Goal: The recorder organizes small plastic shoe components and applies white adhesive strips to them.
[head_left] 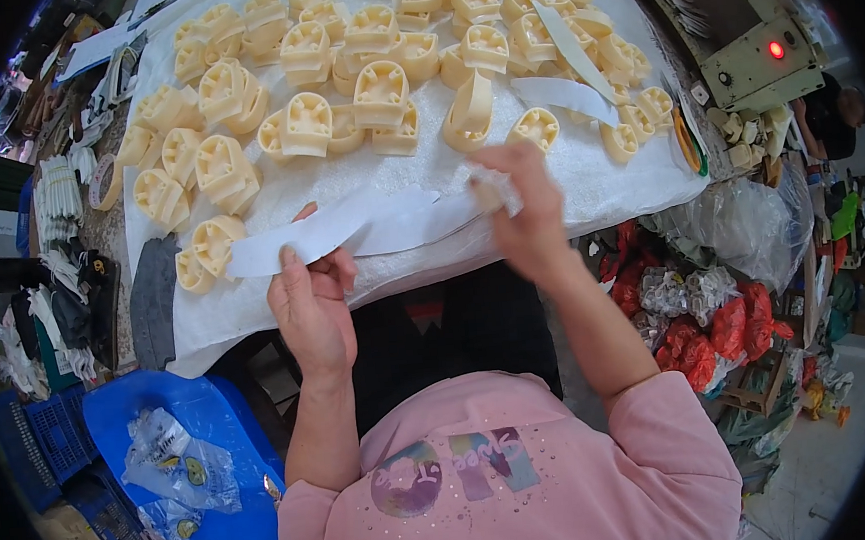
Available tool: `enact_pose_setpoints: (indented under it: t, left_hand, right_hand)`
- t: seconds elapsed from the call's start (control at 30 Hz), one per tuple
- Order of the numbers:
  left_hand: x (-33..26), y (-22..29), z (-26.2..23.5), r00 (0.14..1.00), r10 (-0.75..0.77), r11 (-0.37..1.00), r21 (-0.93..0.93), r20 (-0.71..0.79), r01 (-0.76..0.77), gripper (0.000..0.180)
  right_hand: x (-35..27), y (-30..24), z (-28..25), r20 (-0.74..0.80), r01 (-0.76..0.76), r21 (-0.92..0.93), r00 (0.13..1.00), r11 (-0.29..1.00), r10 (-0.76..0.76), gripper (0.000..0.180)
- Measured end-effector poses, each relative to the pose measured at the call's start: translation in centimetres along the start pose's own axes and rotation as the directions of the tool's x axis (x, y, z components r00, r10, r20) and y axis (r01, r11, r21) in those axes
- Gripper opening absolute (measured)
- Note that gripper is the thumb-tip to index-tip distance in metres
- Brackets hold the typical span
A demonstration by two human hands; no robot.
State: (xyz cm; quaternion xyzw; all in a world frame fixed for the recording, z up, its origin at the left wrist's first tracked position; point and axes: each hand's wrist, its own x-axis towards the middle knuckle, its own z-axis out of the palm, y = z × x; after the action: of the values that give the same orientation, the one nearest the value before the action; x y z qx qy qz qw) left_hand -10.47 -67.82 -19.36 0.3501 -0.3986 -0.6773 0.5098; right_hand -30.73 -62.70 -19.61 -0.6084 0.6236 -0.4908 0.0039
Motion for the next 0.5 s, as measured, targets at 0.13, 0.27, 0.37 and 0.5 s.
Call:
enact_pose_setpoints:
  t: [0.13,0.27,0.37,0.5]
  left_hand:
    - [-0.4,0.9,0.4,0.994,-0.080,0.985,-0.149,0.072,0.090,0.042]
    - [-0.7,0.9,1.7,0.972,-0.167,0.959,-0.204,0.163,0.198,0.041]
    - [-0.8,0.9,1.7,0.970,-0.208,0.923,-0.302,0.129,0.238,0.042]
    - [-0.9,0.8,1.6,0.953,-0.226,0.903,-0.323,0.202,0.283,0.040]
  right_hand:
    - [6.0,2.0,-2.2,-0.071,-0.360,-0.096,0.932,0.928,0.355,0.019]
    - [8.0,3.5,-1.0,0.181,-0.339,-0.370,0.887,0.865,0.425,0.029]
    - [7.4,2.8,-1.7,0.281,-0.468,-0.194,0.816,0.862,0.506,0.034]
    - [2.6,4.1,-1.9,-0.079,-0.358,0.176,0.923,0.917,0.376,0.033]
